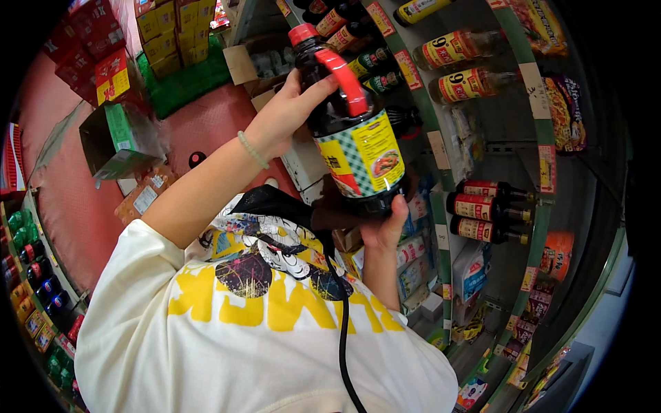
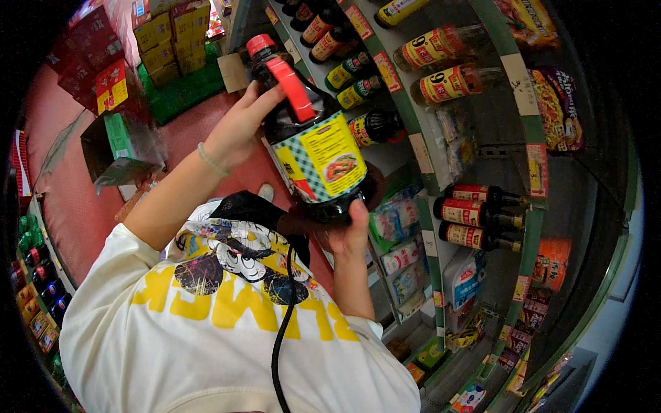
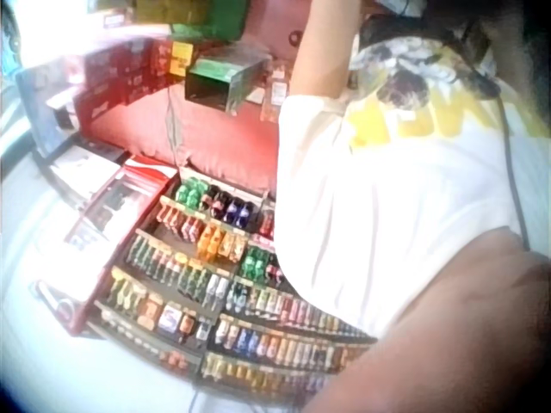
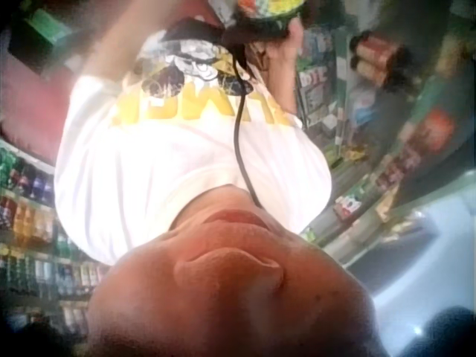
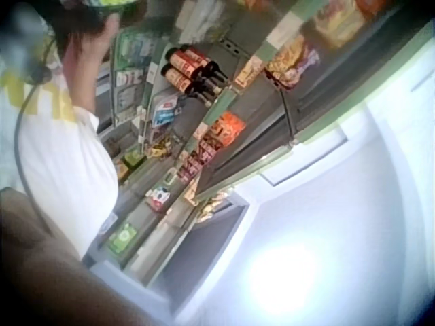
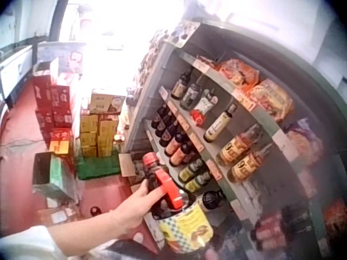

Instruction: The person wipes a soy sauce bottle with a dark cloth, places it on a shelf, then squats to wipe a lower shelf surface. They open a cardboard box, remove a snack packet, walk to a counter, and return to continue wiping the shelf before wringing the cloth in a bucket.

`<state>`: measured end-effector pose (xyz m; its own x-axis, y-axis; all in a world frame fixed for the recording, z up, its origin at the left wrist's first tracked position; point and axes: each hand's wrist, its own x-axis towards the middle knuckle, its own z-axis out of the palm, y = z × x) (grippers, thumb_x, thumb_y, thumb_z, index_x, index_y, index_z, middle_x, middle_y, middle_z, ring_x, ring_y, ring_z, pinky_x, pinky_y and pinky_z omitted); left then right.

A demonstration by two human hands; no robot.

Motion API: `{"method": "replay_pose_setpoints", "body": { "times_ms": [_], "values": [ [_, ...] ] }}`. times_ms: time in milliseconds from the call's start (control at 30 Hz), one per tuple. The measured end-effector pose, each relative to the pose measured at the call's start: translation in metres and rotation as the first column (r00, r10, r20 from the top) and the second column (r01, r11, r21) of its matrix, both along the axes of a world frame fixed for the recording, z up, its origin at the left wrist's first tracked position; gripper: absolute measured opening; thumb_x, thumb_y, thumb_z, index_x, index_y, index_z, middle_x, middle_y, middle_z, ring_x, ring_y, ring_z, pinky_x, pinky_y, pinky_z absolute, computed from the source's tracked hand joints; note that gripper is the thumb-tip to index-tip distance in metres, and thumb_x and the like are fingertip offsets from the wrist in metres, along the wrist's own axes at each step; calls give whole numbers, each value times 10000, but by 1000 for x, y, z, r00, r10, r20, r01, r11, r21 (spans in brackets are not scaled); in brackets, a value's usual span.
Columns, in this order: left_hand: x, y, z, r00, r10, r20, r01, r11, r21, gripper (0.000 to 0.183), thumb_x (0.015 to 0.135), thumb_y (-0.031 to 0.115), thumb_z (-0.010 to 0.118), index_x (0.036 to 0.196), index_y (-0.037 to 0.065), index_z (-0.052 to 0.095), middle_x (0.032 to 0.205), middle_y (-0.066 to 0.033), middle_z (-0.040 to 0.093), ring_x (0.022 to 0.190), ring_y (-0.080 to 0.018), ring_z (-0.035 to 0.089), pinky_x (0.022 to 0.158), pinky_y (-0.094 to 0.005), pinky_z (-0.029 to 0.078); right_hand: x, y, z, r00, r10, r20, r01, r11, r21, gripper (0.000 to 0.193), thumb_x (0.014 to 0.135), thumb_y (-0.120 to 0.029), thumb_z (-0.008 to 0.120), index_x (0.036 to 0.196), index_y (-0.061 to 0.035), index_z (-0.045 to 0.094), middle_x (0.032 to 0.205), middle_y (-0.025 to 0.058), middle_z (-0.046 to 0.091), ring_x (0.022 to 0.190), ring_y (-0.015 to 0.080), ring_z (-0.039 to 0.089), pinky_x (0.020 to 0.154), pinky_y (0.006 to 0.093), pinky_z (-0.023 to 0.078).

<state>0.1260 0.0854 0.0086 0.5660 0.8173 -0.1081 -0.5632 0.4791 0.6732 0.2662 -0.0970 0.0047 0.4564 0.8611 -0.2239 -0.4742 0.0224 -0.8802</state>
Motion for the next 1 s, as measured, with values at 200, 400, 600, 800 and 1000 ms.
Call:
{"method": "replay_pose_setpoints", "body": {
  "times_ms": [200, 400, 600, 800, 1000],
  "values": [
    [-7, 22, -10, 863, -247, 440, 175, 964, 198, 419, 859, 325, 584, 1163, 56, 478, 1138, -77, 568, 1054, -154, 554, 919, -339, 453, -6, 15, 16, 856, 65, -513, -82, 997, -10, 700, 766, -537, 591, 1274, -80, 439, 1232, 140, 522, 1111, 312, 505, 949, 479, 395],
    [-6, 26, -10, 927, -14, 375, 62, 991, -115, 347, 825, 273, 615, 1079, 54, 524, 989, -107, 629, 928, -215, 617, 852, -355, 498, -15, 28, 7, 803, 120, -583, -180, 983, -46, 720, 812, -614, 480, 1283, -72, 428, 1270, 148, 486, 1131, 309, 491, 956, 475, 391],
    [-10, 23, -4, 949, 87, 304, 6, 956, -293, 250, 792, 221, 657, 960, 68, 552, 829, -71, 645, 727, -175, 642, 714, -340, 537, -21, 25, 2, 980, 81, -182, -92, 994, -58, 696, 838, -527, 519, 1336, -78, 335, 1322, 124, 422, 1179, 286, 448, 962, 442, 394],
    [-15, 25, -13, 952, 41, 302, 97, 900, -426, 286, 783, 227, 664, 976, 72, 521, 833, -110, 644, 728, -241, 648, 728, -408, 538, -29, 24, -12, 866, 126, 484, -236, 956, 174, 982, 681, -262, 783, 1387, -26, 143, 1278, 116, 385, 1115, 210, 443, 909, 346, 407],
    [-12, 28, -18, 974, 29, 223, 67, 909, -411, 308, 771, 225, 685, 985, 77, 520, 829, -91, 642, 724, -221, 646, 706, -393, 542, -28, 19, -18, 906, 145, 398, -212, 969, 129, 959, 703, -209, 748, 1403, -56, 111, 1311, 113, 343, 1159, 223, 410, 920, 356, 407]
  ]
}}
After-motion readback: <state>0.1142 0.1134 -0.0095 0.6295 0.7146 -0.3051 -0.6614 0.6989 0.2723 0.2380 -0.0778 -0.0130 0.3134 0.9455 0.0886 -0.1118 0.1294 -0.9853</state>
